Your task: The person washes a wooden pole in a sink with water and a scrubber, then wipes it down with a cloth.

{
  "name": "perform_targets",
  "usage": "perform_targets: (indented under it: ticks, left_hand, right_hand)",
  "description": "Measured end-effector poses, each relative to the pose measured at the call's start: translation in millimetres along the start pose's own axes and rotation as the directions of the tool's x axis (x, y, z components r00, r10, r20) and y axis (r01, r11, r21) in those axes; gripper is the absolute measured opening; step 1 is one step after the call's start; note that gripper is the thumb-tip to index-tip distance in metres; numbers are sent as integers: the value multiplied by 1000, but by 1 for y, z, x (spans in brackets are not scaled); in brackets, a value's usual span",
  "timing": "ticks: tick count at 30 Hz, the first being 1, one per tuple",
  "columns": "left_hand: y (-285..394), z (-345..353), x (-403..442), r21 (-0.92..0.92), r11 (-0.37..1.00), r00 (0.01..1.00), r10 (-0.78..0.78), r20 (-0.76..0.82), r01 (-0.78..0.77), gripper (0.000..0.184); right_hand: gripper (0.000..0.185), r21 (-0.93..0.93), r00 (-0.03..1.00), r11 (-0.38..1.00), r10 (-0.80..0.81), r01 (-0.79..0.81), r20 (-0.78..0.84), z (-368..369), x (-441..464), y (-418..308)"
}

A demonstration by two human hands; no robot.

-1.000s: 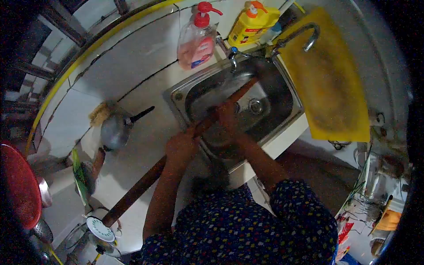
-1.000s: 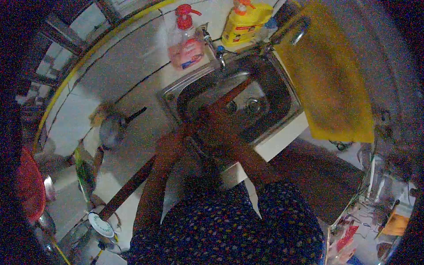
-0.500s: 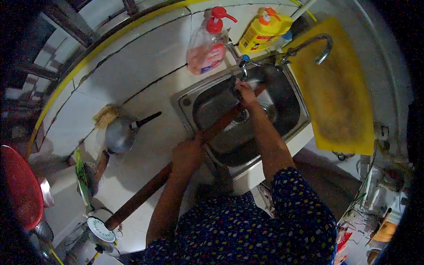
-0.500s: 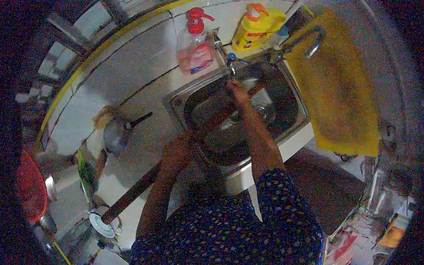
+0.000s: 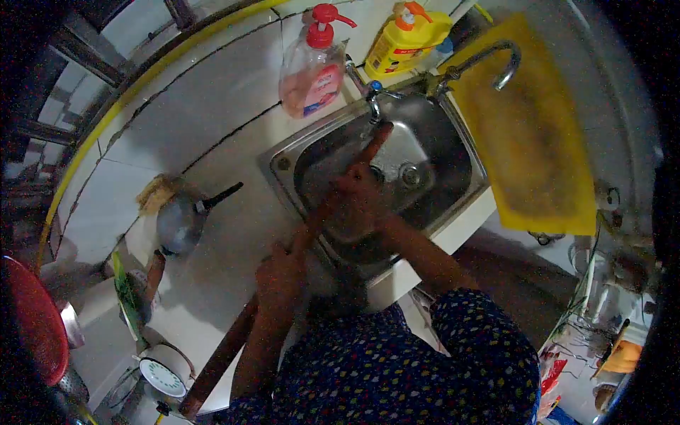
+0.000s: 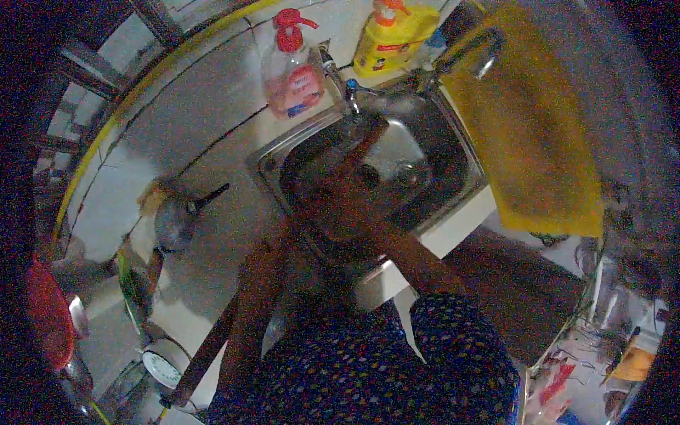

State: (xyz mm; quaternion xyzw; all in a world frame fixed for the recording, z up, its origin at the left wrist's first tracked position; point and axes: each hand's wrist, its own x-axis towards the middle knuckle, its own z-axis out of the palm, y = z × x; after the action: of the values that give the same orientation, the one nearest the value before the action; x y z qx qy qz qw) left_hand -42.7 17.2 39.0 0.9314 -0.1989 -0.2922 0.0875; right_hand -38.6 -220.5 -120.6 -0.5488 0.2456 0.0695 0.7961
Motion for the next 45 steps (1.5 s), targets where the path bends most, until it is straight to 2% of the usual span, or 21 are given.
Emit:
perform_targets:
  ticks: [1, 3, 5, 7, 9, 11, 12, 14, 16, 17, 19, 21, 23, 25, 29, 32, 34, 35, 39, 41, 45]
  left_hand:
    - [-2, 2, 0, 0, 999, 999, 45, 16, -45, 51]
    - [-2, 5, -6, -3, 996, 995, 89, 44, -89, 53]
    - [4, 3, -8, -17, 999, 998, 51, 37, -51, 58]
    - [9, 5, -5, -8, 999, 995, 47, 86, -46, 61]
    - [16, 4, 2, 3, 998, 986, 69, 153, -70, 63]
    - [26, -11, 9, -64, 998, 959, 2, 282, 16, 64]
    - [29, -19, 10, -86, 995, 946, -14, 323, 45, 64]
    - [30, -22, 4, -172, 985, 979, 50, 197, -16, 64]
    - [27, -9, 5, -184, 983, 987, 36, 158, -6, 64]
    - [24, -5, 8, -174, 985, 987, 16, 162, 12, 64]
    - [24, -12, 14, -161, 987, 974, 8, 229, 30, 63]
    - [21, -12, 18, -148, 988, 957, 6, 290, 39, 62]
    - [14, -1, 17, -83, 996, 986, 51, 160, -38, 62]
    - [12, 4, 19, -51, 999, 985, 24, 172, -15, 63]
    - [21, -7, 16, -110, 994, 978, -4, 208, 28, 66]
    - [24, -3, 7, -132, 991, 988, 34, 147, -14, 66]
    - [22, -3, -2, -178, 981, 995, 88, 46, -79, 67]
    - [21, -3, -7, -195, 975, 994, 107, 2, -105, 67]
    - [14, 1, -35, -15, 998, 991, -53, 121, 55, 71]
    - [8, 5, -44, 33, 998, 997, 44, 57, -46, 72]
    - [8, 6, -50, -7, 1000, 982, -9, 186, 10, 73]
  right_hand:
    - [22, -404, 977, 915, -81, -5, -195, -10, 16, -19]
    - [27, -844, 842, 460, -540, 275, -20, -81, 55, -21]
    - [32, -778, 713, 408, -697, 478, 73, -179, 128, 17]
    - [34, -666, 796, 664, -580, 340, -172, -210, 162, 35]
    - [36, -913, 789, 298, -471, -279, -395, -160, 120, -29]
    - [31, -976, 811, 74, -547, -203, -210, -164, 111, -12]
    - [28, -855, 787, 500, -579, 137, -212, -168, 116, 11]
    - [25, -482, 764, 752, -603, 449, -230, -170, 113, 24]
    - [19, -761, 709, 550, -684, 344, -173, -163, 102, 24]
    - [19, -758, 710, 557, -681, 340, -182, -162, 104, 18]
    - [19, -967, 670, 254, -724, 37, -165, -161, 119, -1]
    - [20, -949, 721, 311, -647, -50, -250, -172, 134, -22]
    - [21, -925, 760, 359, -565, -125, -322, -181, 156, -34]
    - [24, -902, 682, 274, -591, -334, -432, -185, 169, -36]
    - [24, -878, 717, 332, -511, -344, -474, -196, 166, -32]
    - [22, -829, 839, 559, -464, 27, -285, -181, 128, -24]
    - [21, -876, 808, 416, -587, 243, -55, -188, 115, 10]
    - [21, -899, 692, 200, -708, 389, 142, -220, 126, 56]
    - [25, -946, 757, 216, -652, 242, 45, -137, 86, 10]
    - [30, -994, 785, 95, -620, 59, -13, -161, 109, -2]
    - [37, -962, 823, 241, -516, -129, -239, -213, 153, 27]
